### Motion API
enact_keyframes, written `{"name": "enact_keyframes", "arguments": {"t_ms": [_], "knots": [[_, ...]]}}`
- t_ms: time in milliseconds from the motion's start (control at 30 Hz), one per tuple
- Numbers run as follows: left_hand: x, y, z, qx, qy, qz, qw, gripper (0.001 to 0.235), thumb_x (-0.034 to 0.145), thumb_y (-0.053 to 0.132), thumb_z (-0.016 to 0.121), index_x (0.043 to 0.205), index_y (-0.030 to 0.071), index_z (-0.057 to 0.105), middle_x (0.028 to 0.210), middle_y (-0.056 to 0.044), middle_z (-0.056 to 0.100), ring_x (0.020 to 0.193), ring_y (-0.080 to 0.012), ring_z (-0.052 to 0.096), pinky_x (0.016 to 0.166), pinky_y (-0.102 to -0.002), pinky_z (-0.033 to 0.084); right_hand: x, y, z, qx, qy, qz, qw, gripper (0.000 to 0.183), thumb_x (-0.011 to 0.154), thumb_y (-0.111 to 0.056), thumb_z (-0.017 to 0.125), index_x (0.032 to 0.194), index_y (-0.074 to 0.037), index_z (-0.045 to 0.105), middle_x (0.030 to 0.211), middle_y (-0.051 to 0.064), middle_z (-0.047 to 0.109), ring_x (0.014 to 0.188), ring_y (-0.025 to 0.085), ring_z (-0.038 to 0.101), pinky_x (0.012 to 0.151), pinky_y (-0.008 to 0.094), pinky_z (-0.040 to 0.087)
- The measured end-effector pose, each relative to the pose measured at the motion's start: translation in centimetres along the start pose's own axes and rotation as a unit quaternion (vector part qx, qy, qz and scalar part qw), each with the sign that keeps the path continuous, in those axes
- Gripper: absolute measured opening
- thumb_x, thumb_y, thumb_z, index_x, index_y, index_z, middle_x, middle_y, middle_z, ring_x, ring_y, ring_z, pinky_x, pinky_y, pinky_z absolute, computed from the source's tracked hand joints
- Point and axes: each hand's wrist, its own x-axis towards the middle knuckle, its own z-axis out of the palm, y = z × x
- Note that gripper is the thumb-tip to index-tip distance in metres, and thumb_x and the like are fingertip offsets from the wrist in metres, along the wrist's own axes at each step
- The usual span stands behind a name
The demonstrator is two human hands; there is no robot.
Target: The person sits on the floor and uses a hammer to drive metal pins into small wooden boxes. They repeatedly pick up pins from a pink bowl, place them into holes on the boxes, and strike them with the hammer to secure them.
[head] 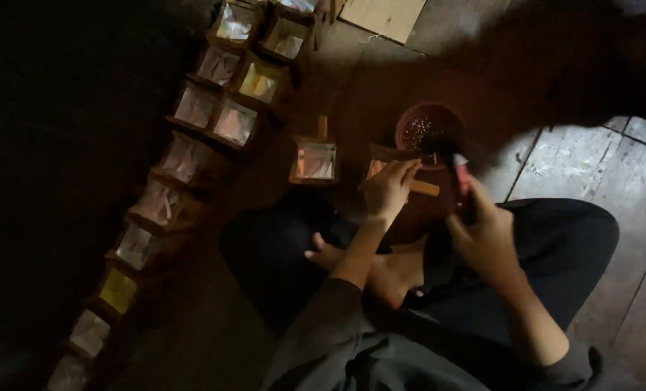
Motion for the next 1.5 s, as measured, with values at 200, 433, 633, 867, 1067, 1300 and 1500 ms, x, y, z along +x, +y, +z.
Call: {"name": "enact_keyframes", "arguments": {"t_ms": [200, 433, 633, 867, 1067, 1300, 1500], "knots": [[0.7, 0.0, -1.0, -0.029, -0.026, 0.027, 0.999, 0.016, 0.1, 0.036, 0.067, 0.098, 0.021, 0.074, 0.087, 0.003, 0.071, 0.079, -0.0199, 0.074, 0.065, -0.03, 0.06, 0.7, 3.0, 1.9, -0.043, -0.144, 0.165, 0.975, 0.06, 0.083, -0.023, 0.072, 0.142, -0.019, 0.061, 0.1, 0.023, 0.075, 0.098, 0.047, 0.069, 0.082, 0.056, 0.055], [-0.7, -1.5, 1.2, 0.041, 0.01, 0.05, 0.998, 0.012, 0.099, 0.04, 0.067, 0.1, 0.029, 0.072, 0.084, 0.011, 0.067, 0.072, -0.0107, 0.072, 0.061, -0.023, 0.058, 0.2, -0.7, -1.5, 0.015, -0.05, 0.031, 0.998, 0.057, 0.081, -0.012, 0.078, 0.137, -0.009, 0.066, 0.09, 0.023, 0.073, 0.085, 0.048, 0.069, 0.068, 0.052, 0.052], [-1.2, -1.8, 1.7, 0.027, 0.013, 0.026, 0.999, 0.013, 0.094, 0.038, 0.073, 0.103, 0.028, 0.074, 0.083, 0.007, 0.069, 0.073, -0.0168, 0.074, 0.061, -0.029, 0.059, -0.2, 2.5, 1.7, -0.024, -0.08, 0.071, 0.994, 0.055, 0.085, -0.016, 0.072, 0.138, -0.01, 0.063, 0.089, 0.028, 0.072, 0.085, 0.052, 0.068, 0.069, 0.058, 0.051], [-0.7, -2.0, 1.5, -0.008, -0.008, 0.026, 1.0, 0.01, 0.099, 0.035, 0.07, 0.103, 0.027, 0.074, 0.085, 0.006, 0.07, 0.078, -0.0161, 0.074, 0.066, -0.027, 0.06, -2.5, 5.3, 1.5, 0.059, -0.093, 0.243, 0.964, 0.053, 0.084, -0.008, 0.067, 0.137, -0.012, 0.065, 0.101, 0.024, 0.072, 0.1, 0.042, 0.069, 0.083, 0.051, 0.054], [-0.1, -3.2, 0.9, -0.113, -0.099, -0.024, 0.988, 0.015, 0.097, 0.02, 0.068, 0.109, 0.022, 0.075, 0.092, 0.0, 0.074, 0.09, -0.0244, 0.075, 0.075, -0.036, 0.062, -9.9, 11.7, 5.5, 0.23, -0.068, 0.309, 0.92, 0.051, 0.081, 0.005, 0.063, 0.131, -0.003, 0.067, 0.104, 0.022, 0.066, 0.098, 0.031, 0.06, 0.087, 0.047, 0.05], [5.6, -0.2, -5.3, 0.042, -0.242, -0.087, 0.965, 0.062, 0.074, 0.032, 0.091, 0.131, 0.031, 0.068, 0.156, -0.011, 0.046, 0.149, -0.0446, 0.034, 0.118, -0.073, 0.018, -8.7, 9.9, 10.6, 0.402, -0.205, 0.625, 0.637, 0.039, 0.086, -0.036, 0.071, 0.111, -0.007, 0.064, 0.082, 0.015, 0.053, 0.052, 0.043, 0.061, 0.039, 0.059, 0.047], [3.9, -4.0, -2.2, -0.023, -0.307, -0.187, 0.933, 0.056, 0.071, 0.048, 0.086, 0.124, 0.041, 0.069, 0.152, -0.006, 0.043, 0.138, -0.0427, 0.05, 0.113, -0.06, 0.04, -5.7, 5.9, 9.0, 0.251, -0.338, 0.497, 0.758, 0.031, 0.092, -0.027, 0.069, 0.085, 0.004, 0.069, 0.065, 0.021, 0.063, 0.058, 0.033, 0.066, 0.048, 0.047, 0.05]]}}
